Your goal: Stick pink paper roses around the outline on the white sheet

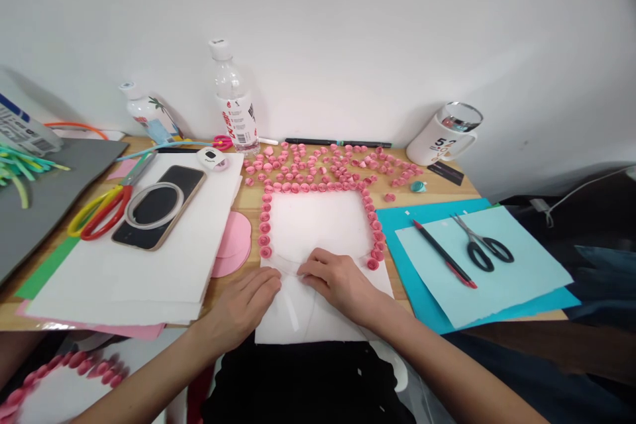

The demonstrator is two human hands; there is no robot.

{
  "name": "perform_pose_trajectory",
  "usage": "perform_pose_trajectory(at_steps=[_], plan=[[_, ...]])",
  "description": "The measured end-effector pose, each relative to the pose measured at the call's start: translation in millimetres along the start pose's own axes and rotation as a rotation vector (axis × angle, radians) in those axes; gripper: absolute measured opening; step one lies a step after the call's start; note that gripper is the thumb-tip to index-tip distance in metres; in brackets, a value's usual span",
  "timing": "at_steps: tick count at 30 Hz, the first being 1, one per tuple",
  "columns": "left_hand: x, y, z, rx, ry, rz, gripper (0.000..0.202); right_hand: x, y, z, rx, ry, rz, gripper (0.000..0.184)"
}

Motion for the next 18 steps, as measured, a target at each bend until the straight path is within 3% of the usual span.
perform_pose_trajectory(at_steps=[3, 5, 9, 11, 15, 18], plan=[[7.5, 4.6, 2.4, -0.012, 0.073, 0.088, 0.015, 0.9, -1.7, -2.8, -0.04, 0.019, 0.092, 0.016], [10.9, 6.3, 2.9, -0.024, 0.094, 0.13, 0.017, 3.1, -5.1, -6.8, -0.097, 0.059, 0.284, 0.016], [13.4, 4.5, 1.4, -0.045, 0.105, 0.154, 0.018, 0.1, -11.3, -17.6, -0.355, 0.048, 0.785, 0.026], [15.7, 5.2, 2.6, -0.069, 0.124, 0.166, 0.017, -0.3, -14.7, -21.1, -0.421, 0.043, 0.866, 0.021], [21.2, 13.4, 14.0, -0.092, 0.096, 0.177, 0.015, 8.7, -14.0, -24.0, -0.382, 0.129, 0.672, 0.007], [23.2, 17.0, 26.3, -0.012, -0.04, 0.055, 0.017, 18.3, -16.0, -26.8, -0.207, 0.209, 0.324, 0.011]])
Point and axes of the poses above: each hand's wrist, its own z-axis towards the middle knuckle, its own x-axis out of the back of the hand, y = z × x, the point moved 5 cm from there along z, towards the middle knuckle, and after that the axes turned 1 degree about x, right-handed, at the moved point
